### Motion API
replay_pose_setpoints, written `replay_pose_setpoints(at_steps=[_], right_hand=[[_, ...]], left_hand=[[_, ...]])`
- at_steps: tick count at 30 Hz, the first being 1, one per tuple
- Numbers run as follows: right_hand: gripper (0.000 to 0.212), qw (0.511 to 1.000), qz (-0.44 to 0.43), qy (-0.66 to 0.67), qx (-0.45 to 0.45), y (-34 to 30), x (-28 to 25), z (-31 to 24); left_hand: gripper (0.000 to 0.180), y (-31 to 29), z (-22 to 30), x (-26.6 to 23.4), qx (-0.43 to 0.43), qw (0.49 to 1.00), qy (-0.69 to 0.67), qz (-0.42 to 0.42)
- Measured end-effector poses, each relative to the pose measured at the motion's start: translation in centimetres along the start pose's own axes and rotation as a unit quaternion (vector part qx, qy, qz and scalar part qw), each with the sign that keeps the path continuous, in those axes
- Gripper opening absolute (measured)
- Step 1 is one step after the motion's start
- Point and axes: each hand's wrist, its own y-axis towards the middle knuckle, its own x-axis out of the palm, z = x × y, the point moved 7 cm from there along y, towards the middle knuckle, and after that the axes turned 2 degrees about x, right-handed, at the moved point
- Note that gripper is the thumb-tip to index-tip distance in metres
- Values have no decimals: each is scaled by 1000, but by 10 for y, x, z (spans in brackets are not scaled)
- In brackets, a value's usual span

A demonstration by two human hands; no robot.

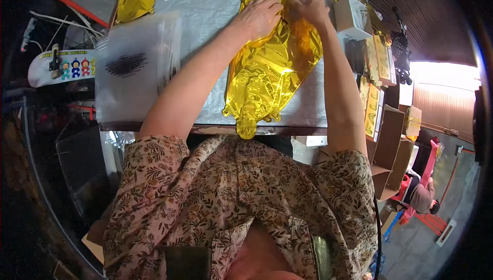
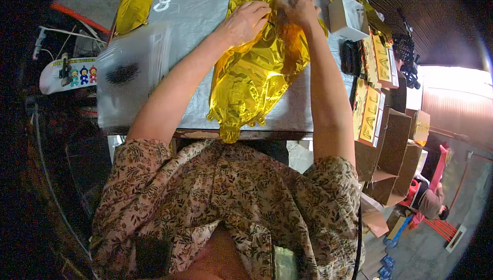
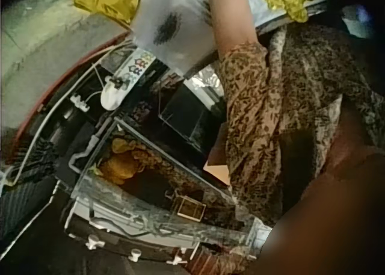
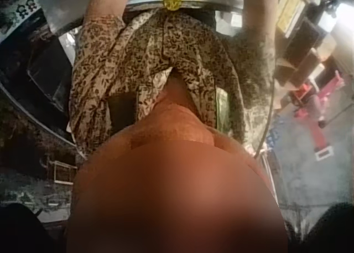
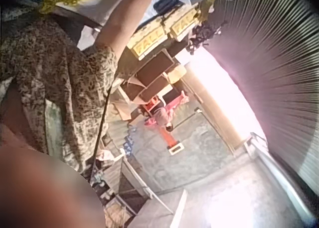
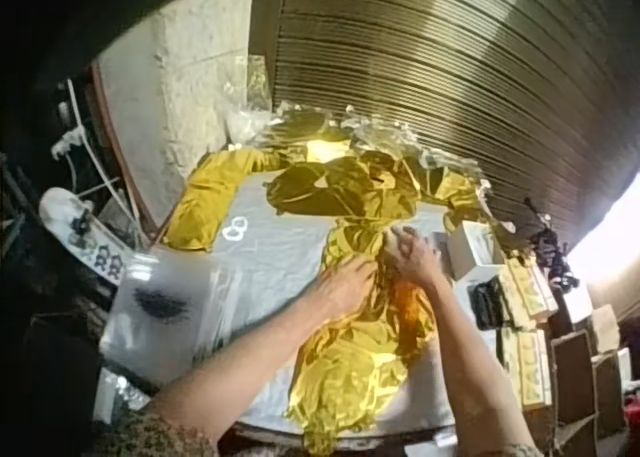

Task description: The person folds and organizes gold foil sheets by hand on a workbench.

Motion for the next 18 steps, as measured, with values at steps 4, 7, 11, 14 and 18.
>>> replay_pose_setpoints(at_steps=[4,7,11,14,18], right_hand=[[74,996,1,-92,-3,-41,-8,-34],[81,991,19,-133,-4,-59,-12,-35],[80,990,39,-137,-19,-92,-20,-47],[75,999,49,-16,10,-121,-37,-33],[54,978,102,-70,166,-155,-69,-28]], left_hand=[[33,-4,-3,-6,1,1000,2,1],[33,0,-3,-2,4,1000,-1,-3],[33,-1,-4,-1,20,1000,3,8],[33,0,-4,2,28,999,12,11],[34,-5,-10,3,26,999,27,7]])
